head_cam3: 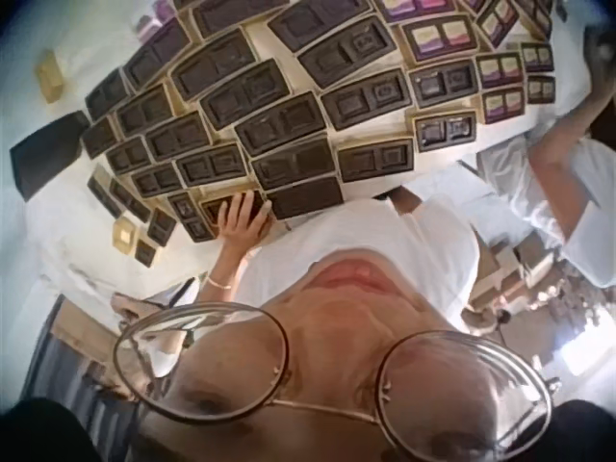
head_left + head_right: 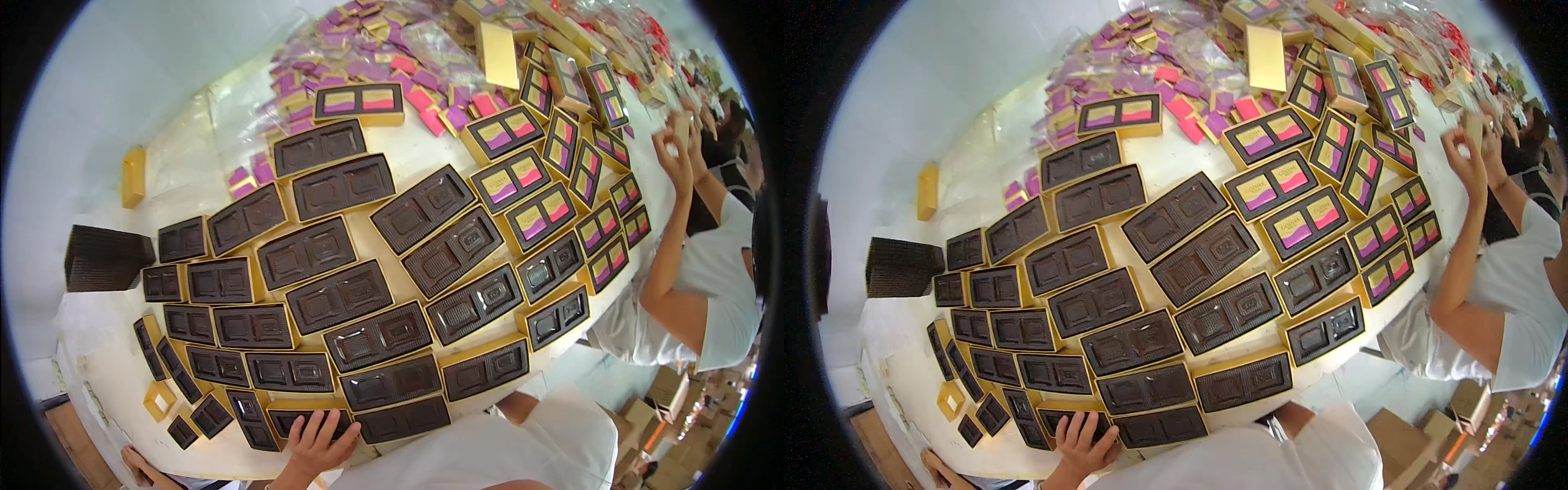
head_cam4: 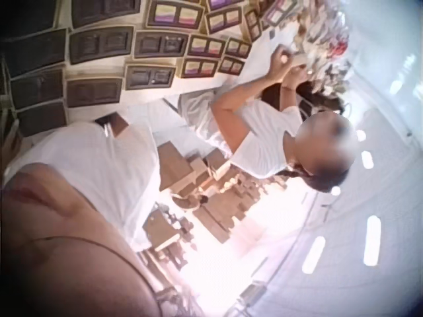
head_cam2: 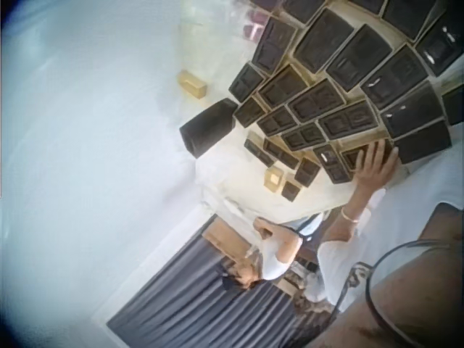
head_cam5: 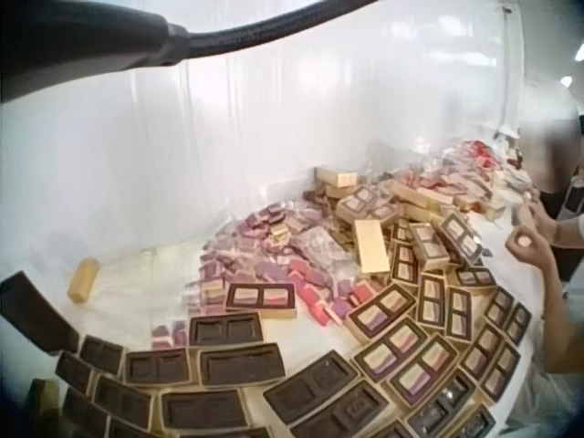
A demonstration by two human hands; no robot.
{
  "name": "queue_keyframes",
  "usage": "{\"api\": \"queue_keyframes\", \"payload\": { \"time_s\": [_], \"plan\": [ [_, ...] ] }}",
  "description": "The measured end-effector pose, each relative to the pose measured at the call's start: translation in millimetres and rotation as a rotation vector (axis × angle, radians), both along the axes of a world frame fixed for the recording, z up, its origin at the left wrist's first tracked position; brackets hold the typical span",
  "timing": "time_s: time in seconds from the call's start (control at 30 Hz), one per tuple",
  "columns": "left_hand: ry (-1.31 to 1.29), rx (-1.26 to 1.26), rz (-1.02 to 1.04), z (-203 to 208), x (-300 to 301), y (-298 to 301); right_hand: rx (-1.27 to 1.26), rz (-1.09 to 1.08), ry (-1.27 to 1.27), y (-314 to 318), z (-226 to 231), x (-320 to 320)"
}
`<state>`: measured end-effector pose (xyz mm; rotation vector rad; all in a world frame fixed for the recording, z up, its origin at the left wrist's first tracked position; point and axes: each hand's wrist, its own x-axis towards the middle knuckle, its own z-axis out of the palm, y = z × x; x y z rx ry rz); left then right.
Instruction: The person places small purple and pink rectangular inserts into black plastic trays arranged on a table. The person repeatedly picks up inserts and places them into the trays, then moves completed trays aside.
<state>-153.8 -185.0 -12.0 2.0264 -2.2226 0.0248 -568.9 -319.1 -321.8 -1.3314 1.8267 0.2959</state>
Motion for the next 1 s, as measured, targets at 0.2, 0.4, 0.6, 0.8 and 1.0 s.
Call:
{"api": "queue_keyframes", "payload": {
  "time_s": [0.2,0.4,0.6,0.8,1.0],
  "plan": [
    [-0.003,-0.108,0.011,-3,0,-7,-0.177,0.05,0.043,-62,40,7],
    [-0.005,-0.13,0.02,-4,7,-11,-0.391,0.056,0.001,-113,47,12],
    [-0.051,-0.201,0.054,1,-4,-14,-0.651,-0.135,-0.251,-142,76,-5],
    [0.036,-0.352,0.07,35,-19,-29,-1.394,0.031,-0.726,-142,277,30],
    [0.108,-0.431,-0.129,92,-12,-145,-1.294,0.804,-0.971,-240,385,193]
  ]
}}
